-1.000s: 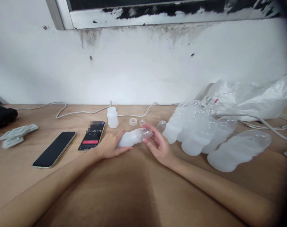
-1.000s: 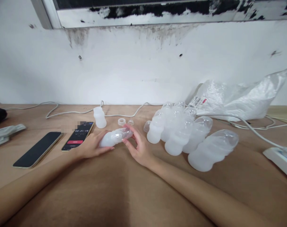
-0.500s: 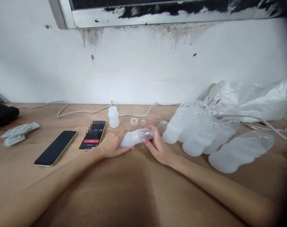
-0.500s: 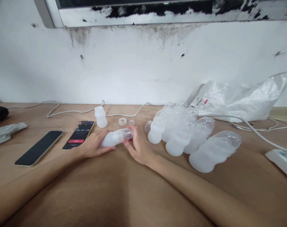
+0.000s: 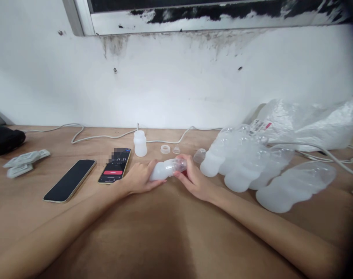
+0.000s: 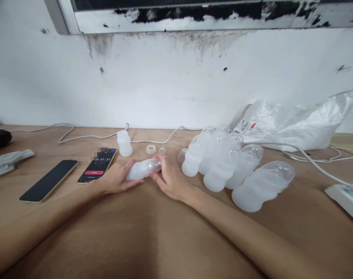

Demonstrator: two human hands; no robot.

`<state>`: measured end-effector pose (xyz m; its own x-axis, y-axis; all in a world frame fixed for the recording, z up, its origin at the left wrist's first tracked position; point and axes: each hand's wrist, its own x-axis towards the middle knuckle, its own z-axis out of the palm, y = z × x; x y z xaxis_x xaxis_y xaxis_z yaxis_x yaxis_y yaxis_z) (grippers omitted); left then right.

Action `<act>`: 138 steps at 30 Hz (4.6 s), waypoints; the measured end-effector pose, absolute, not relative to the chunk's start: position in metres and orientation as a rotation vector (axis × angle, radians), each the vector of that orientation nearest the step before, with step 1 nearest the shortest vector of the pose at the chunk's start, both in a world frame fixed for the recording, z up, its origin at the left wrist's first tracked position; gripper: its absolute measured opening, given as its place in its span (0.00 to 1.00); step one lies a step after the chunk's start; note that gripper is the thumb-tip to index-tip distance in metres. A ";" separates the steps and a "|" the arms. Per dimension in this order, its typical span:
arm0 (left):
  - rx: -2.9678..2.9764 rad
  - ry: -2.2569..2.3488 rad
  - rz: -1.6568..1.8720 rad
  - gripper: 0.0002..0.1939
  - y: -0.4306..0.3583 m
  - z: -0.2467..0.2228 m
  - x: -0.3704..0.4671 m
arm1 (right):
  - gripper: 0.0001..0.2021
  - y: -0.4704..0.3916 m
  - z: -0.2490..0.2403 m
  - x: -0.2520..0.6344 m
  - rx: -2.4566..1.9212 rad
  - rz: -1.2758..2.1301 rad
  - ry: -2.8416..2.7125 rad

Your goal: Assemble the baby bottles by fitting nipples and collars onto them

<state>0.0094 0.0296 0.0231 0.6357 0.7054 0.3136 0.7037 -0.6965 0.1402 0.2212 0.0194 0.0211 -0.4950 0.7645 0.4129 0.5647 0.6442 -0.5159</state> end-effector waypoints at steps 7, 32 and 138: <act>2.846 1.190 0.545 0.26 0.030 0.020 0.010 | 0.16 0.020 0.020 0.220 -0.992 0.398 -2.263; 2.756 0.808 0.538 0.24 -0.001 0.018 0.058 | 0.23 -0.030 0.092 0.225 -1.566 -0.545 -2.418; 2.817 1.539 0.366 0.16 0.101 -0.003 0.071 | 0.17 0.097 0.004 0.177 -1.940 -0.014 -1.943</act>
